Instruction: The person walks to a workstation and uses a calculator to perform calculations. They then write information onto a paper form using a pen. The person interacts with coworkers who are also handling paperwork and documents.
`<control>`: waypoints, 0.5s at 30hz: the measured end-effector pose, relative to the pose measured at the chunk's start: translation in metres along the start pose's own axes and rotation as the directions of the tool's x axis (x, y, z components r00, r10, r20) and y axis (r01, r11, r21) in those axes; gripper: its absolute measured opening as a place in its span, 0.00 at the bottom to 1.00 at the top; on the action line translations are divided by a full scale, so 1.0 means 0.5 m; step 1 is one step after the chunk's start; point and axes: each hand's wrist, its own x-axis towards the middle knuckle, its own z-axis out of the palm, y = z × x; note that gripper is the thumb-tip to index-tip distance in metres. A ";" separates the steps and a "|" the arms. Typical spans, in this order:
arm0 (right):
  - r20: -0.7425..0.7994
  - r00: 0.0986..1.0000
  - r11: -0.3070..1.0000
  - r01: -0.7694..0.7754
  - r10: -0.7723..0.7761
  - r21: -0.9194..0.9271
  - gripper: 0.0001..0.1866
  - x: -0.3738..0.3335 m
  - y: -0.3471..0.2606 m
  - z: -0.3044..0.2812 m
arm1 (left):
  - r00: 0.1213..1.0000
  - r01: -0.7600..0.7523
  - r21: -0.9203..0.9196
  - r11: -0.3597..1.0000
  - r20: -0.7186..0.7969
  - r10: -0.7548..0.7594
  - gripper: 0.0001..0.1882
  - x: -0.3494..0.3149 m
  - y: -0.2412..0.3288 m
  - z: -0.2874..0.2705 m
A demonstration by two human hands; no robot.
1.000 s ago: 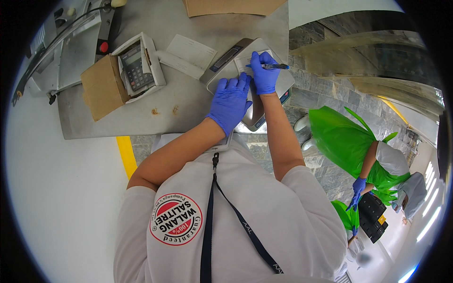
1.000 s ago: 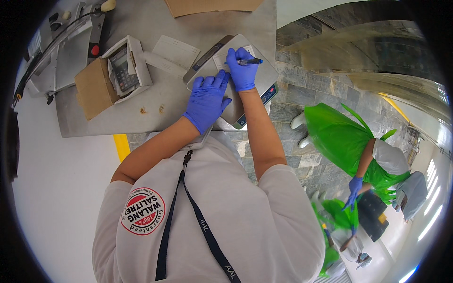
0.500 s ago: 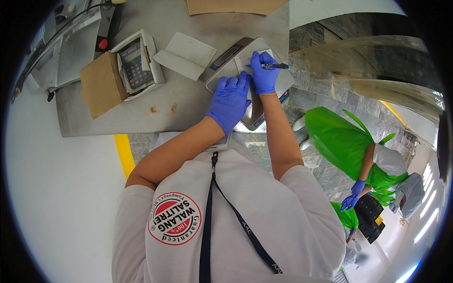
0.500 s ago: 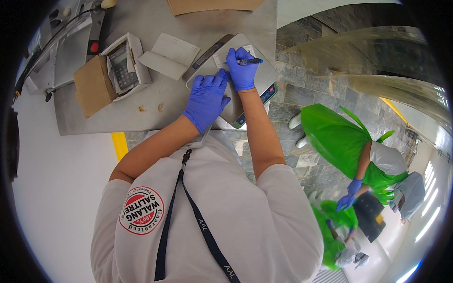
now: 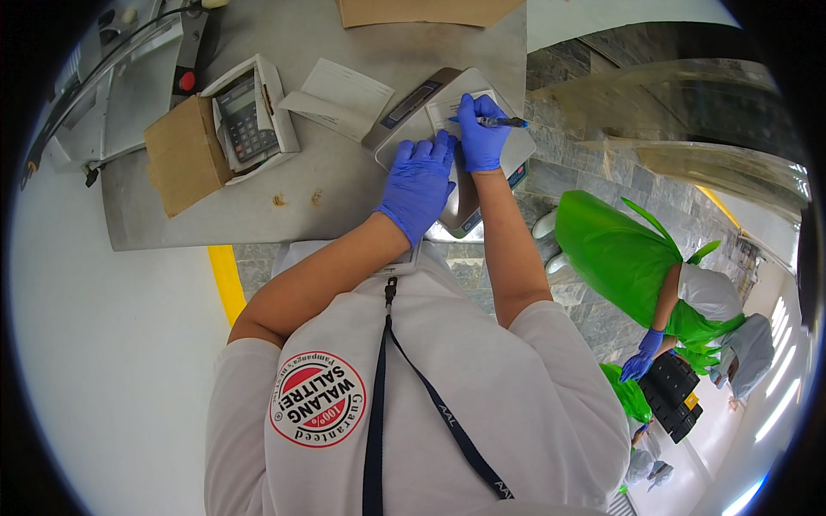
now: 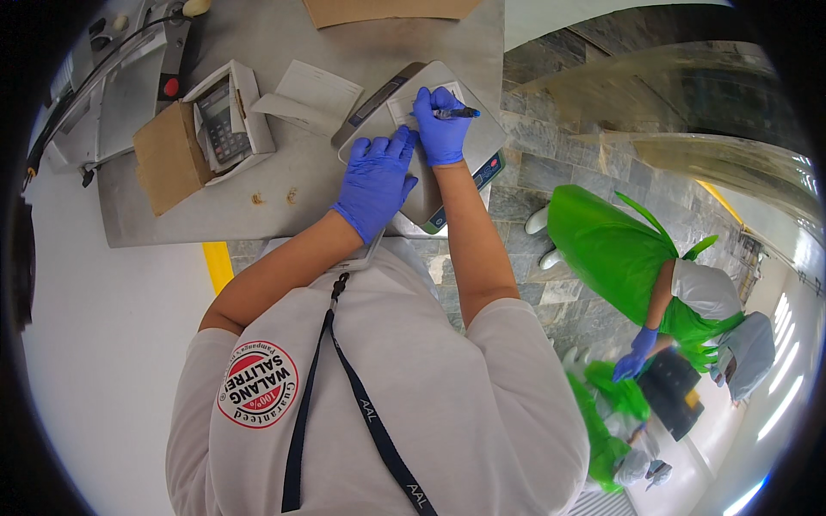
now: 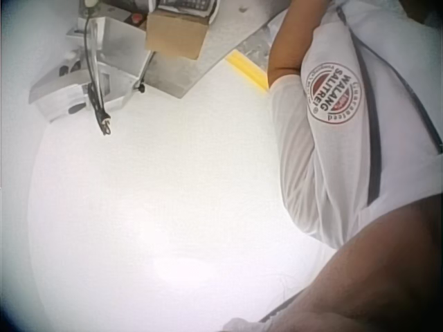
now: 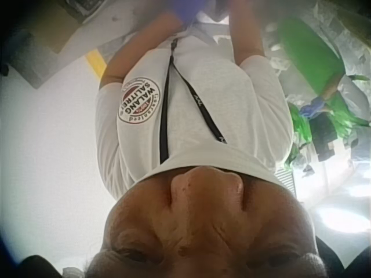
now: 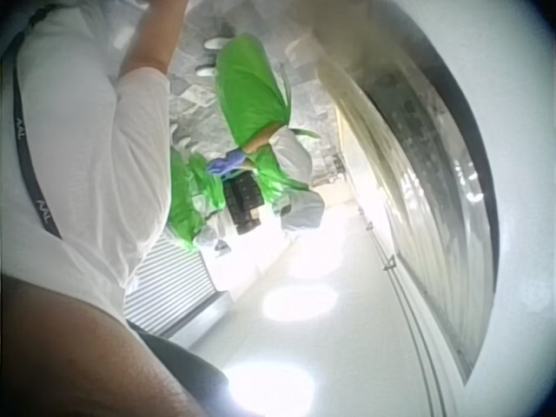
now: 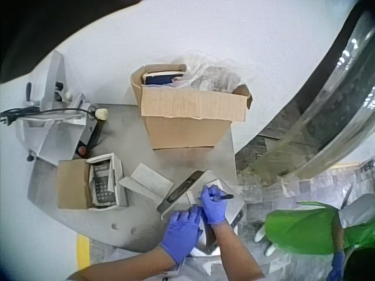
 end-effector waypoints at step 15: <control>-0.031 0.999 1.000 0.011 -0.011 -0.012 0.20 -0.001 0.007 -0.002 | 1.000 -0.007 0.025 1.000 -0.009 0.007 0.33 -0.004 0.001 0.002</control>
